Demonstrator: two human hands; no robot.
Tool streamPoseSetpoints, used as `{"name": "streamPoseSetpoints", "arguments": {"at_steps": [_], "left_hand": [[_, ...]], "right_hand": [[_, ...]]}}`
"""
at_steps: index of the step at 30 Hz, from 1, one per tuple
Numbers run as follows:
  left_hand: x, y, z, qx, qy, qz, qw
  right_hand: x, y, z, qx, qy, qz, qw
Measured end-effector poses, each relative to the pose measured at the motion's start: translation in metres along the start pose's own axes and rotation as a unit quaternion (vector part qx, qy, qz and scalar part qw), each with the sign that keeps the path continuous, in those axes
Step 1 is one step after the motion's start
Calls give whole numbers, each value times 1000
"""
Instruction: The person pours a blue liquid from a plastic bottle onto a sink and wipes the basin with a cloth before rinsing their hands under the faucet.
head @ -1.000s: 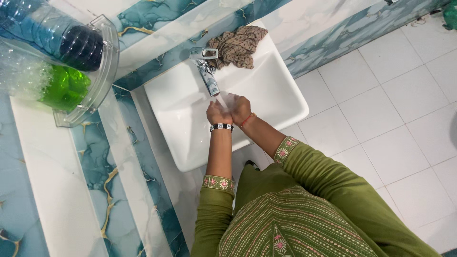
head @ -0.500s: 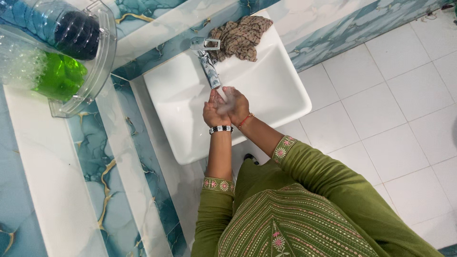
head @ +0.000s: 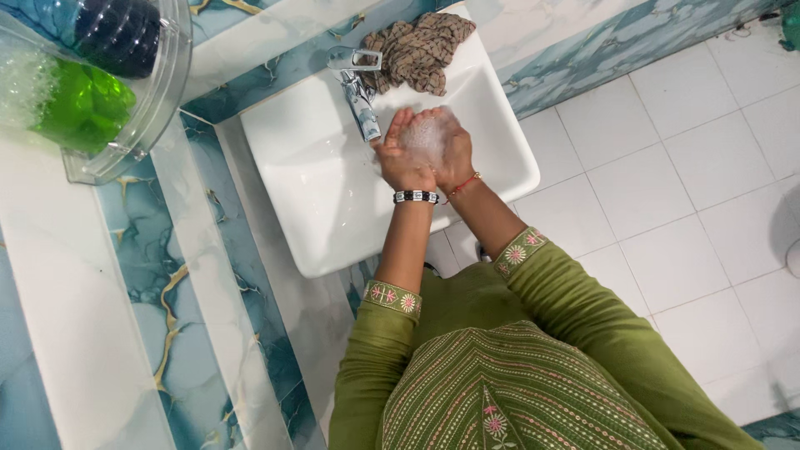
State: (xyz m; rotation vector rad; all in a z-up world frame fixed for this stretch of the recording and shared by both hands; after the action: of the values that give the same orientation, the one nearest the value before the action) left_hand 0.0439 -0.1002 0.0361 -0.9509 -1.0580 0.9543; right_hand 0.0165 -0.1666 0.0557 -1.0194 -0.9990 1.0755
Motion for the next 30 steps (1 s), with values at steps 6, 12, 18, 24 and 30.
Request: {"name": "streamPoseSetpoints", "arguments": {"at_steps": [6, 12, 18, 24, 30], "left_hand": [[-29, -64, 58, -129, 161, -220, 953], [88, -27, 92, -102, 218, -669, 703], [235, -13, 106, 6, -72, -718, 692], [273, 7, 153, 61, -182, -728, 658], [249, -9, 166, 7, -297, -839, 456]], "right_hand": [[-97, -79, 51, 34, -17, 466, 884], [-98, -101, 94, 43, -184, 880, 436], [-29, -59, 42, -2, -125, 804, 582], [60, 25, 10, 174, -255, 457, 834], [87, 39, -21, 137, -196, 309, 921]]}}
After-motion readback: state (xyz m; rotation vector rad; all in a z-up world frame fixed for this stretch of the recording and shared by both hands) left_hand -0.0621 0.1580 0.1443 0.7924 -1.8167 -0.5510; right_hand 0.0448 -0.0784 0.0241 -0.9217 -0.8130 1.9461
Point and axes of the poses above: each hand's wrist, its own z-axis away from the middle knuckle, its own y-axis out of the back of the hand, x = y × z, the point moved 8 cm from there along -z, towards the middle knuckle, and after that the axes turned 1 degree about x, right-handed, at the moved point
